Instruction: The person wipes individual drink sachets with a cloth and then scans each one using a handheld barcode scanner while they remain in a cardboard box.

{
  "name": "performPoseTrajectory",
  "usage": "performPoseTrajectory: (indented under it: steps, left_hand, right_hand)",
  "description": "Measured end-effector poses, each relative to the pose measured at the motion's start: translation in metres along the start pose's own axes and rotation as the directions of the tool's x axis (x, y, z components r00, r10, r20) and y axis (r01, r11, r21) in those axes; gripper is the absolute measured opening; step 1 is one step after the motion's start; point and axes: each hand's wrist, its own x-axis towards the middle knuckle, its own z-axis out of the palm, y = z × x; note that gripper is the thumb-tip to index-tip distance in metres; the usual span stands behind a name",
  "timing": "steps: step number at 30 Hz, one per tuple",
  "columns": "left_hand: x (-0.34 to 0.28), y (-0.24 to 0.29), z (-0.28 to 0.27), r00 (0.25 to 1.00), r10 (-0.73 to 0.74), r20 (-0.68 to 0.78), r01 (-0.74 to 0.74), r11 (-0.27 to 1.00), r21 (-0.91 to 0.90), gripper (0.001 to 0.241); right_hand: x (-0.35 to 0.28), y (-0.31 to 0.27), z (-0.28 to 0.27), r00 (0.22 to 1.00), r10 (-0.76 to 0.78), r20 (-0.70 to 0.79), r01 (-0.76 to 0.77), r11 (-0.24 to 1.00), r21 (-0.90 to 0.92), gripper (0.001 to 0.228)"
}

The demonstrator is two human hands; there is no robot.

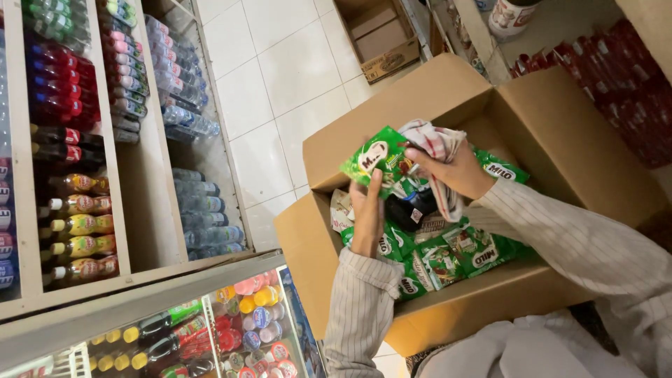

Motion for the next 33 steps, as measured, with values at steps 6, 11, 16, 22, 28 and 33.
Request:
performPoseTrajectory:
  steps: [6,11,16,22,28,33]
  left_hand:
    - [-0.014,0.051,0.059,0.985,-0.169,-0.021,0.161,0.966,-0.203,0.057]
    - [-0.013,0.071,0.072,0.999,0.039,-0.036,-0.039,0.999,0.011,0.059]
    - [-0.021,0.022,0.057,0.99,-0.139,-0.04,0.132,0.981,-0.142,0.067]
    - [-0.032,-0.012,0.051,0.946,-0.212,0.244,0.261,0.946,-0.192,0.079]
    - [-0.037,0.008,0.066,0.926,-0.287,0.243,0.241,0.949,0.204,0.065]
    - [-0.037,0.056,0.098,0.928,-0.25,0.277,0.211,0.964,0.161,0.063]
  right_hand:
    - [-0.004,0.007,0.007,0.989,0.148,-0.03,-0.149,0.987,-0.055,0.017]
    - [-0.016,0.019,0.005,0.937,-0.182,-0.298,0.037,0.901,-0.432,0.018]
    - [-0.024,0.007,0.029,0.816,-0.541,-0.202,0.368,0.757,-0.54,0.059]
    - [-0.014,-0.007,0.024,0.883,-0.424,0.199,0.404,0.476,-0.781,0.062]
    - [-0.002,-0.004,-0.006,0.977,-0.209,-0.033,0.117,0.666,-0.737,0.049]
    - [0.011,0.026,-0.03,0.939,-0.305,-0.159,0.091,0.667,-0.739,0.03]
